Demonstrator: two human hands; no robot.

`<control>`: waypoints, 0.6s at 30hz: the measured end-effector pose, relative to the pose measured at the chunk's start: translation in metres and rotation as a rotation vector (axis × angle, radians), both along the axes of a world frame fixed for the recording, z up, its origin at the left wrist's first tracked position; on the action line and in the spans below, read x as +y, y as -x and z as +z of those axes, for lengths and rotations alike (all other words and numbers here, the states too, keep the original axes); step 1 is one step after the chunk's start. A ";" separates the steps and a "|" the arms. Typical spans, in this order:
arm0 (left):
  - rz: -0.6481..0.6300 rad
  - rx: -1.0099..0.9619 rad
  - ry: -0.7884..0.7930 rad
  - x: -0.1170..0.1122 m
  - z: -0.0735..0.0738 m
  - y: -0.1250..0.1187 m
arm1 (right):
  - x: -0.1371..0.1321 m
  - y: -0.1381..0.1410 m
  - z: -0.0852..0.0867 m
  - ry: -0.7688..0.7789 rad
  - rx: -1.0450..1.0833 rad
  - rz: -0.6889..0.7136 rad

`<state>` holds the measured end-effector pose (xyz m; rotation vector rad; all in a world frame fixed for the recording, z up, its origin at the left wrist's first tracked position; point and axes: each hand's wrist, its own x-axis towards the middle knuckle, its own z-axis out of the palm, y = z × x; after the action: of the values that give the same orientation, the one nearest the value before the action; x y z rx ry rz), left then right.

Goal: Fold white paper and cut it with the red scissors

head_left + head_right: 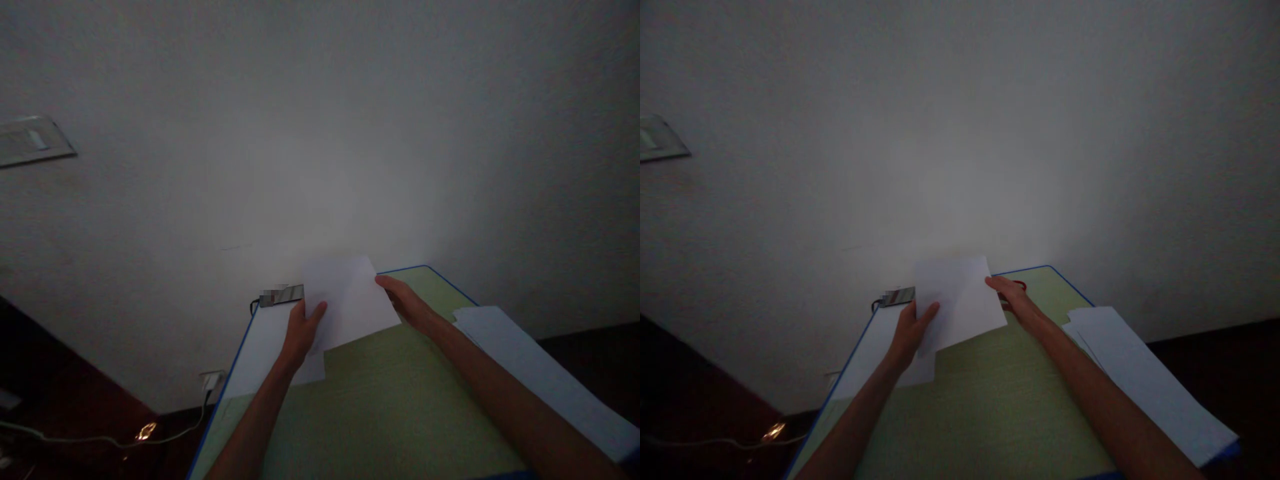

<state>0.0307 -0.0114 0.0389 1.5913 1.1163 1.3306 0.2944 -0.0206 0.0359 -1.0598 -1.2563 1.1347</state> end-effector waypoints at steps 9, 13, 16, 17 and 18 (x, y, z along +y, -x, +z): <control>-0.070 0.013 0.074 -0.002 -0.002 -0.004 | 0.001 0.001 -0.005 0.054 0.128 -0.010; -0.084 -0.143 0.227 0.001 -0.004 -0.002 | 0.006 -0.001 -0.011 0.016 0.084 -0.051; -0.111 -0.190 0.298 0.002 -0.007 0.001 | 0.004 0.000 -0.010 -0.052 0.020 -0.060; -0.116 -0.205 0.316 0.002 -0.007 0.002 | 0.002 0.000 -0.008 -0.087 -0.007 -0.055; -0.119 -0.221 0.333 0.002 -0.007 0.002 | 0.000 0.001 -0.006 -0.127 -0.036 -0.044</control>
<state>0.0282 -0.0091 0.0315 1.2172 1.0283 1.1424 0.2935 -0.0208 0.0297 -1.0113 -1.3096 0.9937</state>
